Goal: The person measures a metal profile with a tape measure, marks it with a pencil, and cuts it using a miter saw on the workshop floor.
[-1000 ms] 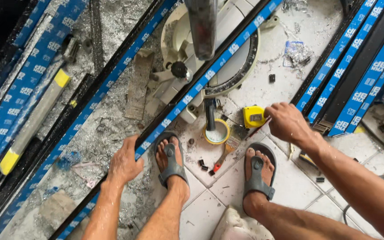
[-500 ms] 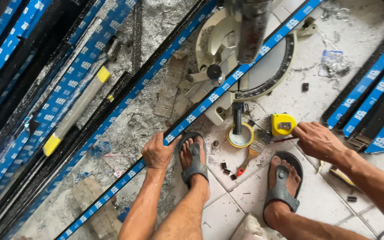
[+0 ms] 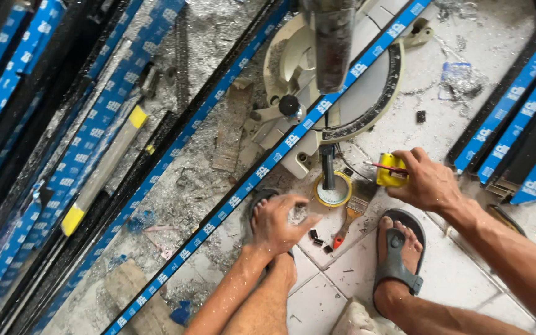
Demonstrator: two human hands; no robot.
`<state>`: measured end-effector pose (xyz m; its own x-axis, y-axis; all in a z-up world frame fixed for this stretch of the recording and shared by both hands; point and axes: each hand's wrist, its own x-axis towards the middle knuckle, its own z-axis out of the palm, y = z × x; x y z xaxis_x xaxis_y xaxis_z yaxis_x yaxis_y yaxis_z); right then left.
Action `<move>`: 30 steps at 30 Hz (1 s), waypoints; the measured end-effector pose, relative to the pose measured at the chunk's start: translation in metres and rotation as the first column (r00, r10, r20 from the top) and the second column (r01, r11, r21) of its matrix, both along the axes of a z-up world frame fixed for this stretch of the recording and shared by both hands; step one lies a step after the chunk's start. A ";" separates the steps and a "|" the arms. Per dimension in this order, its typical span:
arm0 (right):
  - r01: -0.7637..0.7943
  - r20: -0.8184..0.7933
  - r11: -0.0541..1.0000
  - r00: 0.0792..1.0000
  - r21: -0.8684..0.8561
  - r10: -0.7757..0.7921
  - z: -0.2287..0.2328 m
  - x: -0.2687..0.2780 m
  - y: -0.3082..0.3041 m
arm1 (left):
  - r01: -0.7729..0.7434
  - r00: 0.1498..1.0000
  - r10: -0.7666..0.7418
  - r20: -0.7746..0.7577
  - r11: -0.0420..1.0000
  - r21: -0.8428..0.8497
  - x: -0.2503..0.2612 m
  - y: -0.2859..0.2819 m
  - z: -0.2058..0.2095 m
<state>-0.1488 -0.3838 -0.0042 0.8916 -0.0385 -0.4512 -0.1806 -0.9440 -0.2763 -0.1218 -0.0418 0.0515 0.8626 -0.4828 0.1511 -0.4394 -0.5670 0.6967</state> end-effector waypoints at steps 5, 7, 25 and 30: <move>0.277 -0.085 0.907 0.961 0.318 -0.263 0.060 -0.010 0.042 | -0.008 0.460 -0.052 -0.887 0.998 -0.062 0.020 -0.051 0.037; 0.337 -0.266 0.725 0.940 0.600 -0.216 0.085 -0.011 0.066 | -0.345 0.179 -0.200 -0.963 0.904 -0.252 0.022 -0.063 0.024; 0.479 -0.203 0.400 0.801 0.782 -0.563 0.052 0.051 -0.043 | -0.021 0.095 0.284 -0.954 0.959 0.283 0.011 0.128 0.029; 0.450 -0.412 -0.227 0.370 0.864 -0.833 0.024 0.077 -0.075 | 0.003 0.134 0.497 -0.857 0.865 0.502 -0.003 0.171 0.005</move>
